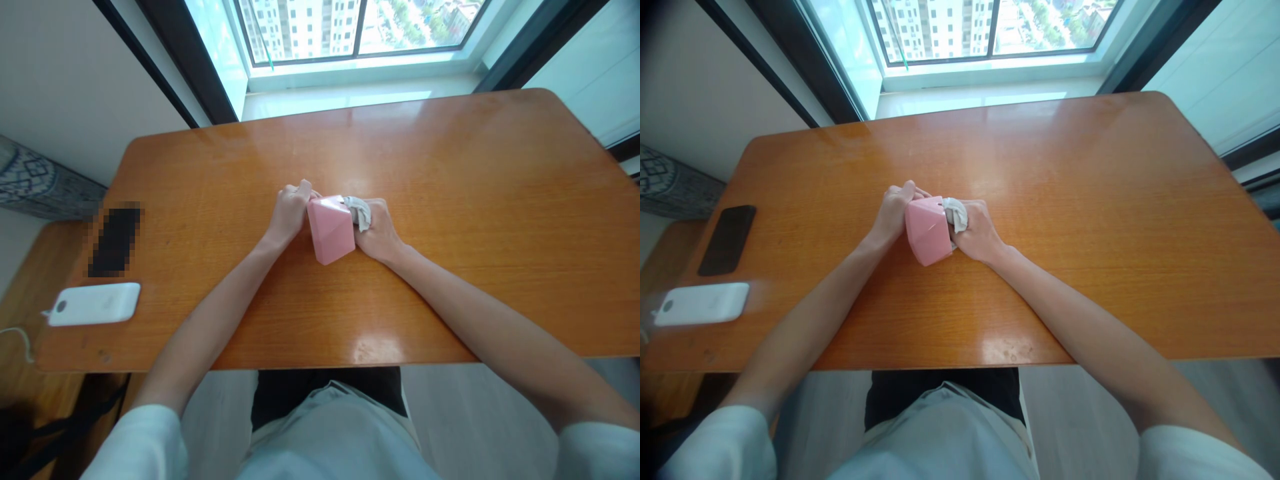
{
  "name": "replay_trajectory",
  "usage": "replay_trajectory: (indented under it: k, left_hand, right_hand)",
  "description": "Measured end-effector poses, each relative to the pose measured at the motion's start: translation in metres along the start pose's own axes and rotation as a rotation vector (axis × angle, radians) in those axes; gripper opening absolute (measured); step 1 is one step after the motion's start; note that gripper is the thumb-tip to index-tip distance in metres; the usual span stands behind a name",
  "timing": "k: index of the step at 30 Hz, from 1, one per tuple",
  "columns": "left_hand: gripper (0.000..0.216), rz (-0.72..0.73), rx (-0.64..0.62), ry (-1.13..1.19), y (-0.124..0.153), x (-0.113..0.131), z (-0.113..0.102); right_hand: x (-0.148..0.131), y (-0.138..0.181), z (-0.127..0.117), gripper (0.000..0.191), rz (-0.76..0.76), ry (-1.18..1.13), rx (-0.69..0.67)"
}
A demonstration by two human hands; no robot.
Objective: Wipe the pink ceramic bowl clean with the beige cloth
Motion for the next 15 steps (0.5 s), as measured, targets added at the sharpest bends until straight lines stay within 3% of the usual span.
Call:
replay_trajectory:
  k: [6,15]
  left_hand:
    - [0.083,0.06,0.076,-0.056,0.0038,0.0087,-0.0062]
    - [0.082,0.113,0.105,-0.089,0.0057,0.0023,-0.008]
  right_hand:
    - [0.0001,-0.0003,-0.0008,0.025,-0.002,-0.007,0.015]
    - [-0.0014,-0.001,-0.0003,0.024,0.0,-0.014,0.025]
Point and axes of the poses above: each hand's wrist, its own y-axis away from the middle knuckle, its own z-axis out of the palm, x = y × z, the point moved 8 cm from there along -y, towards the middle knuckle, and after that the axes turned 4 degrees about -z, right-handed, at the moved point
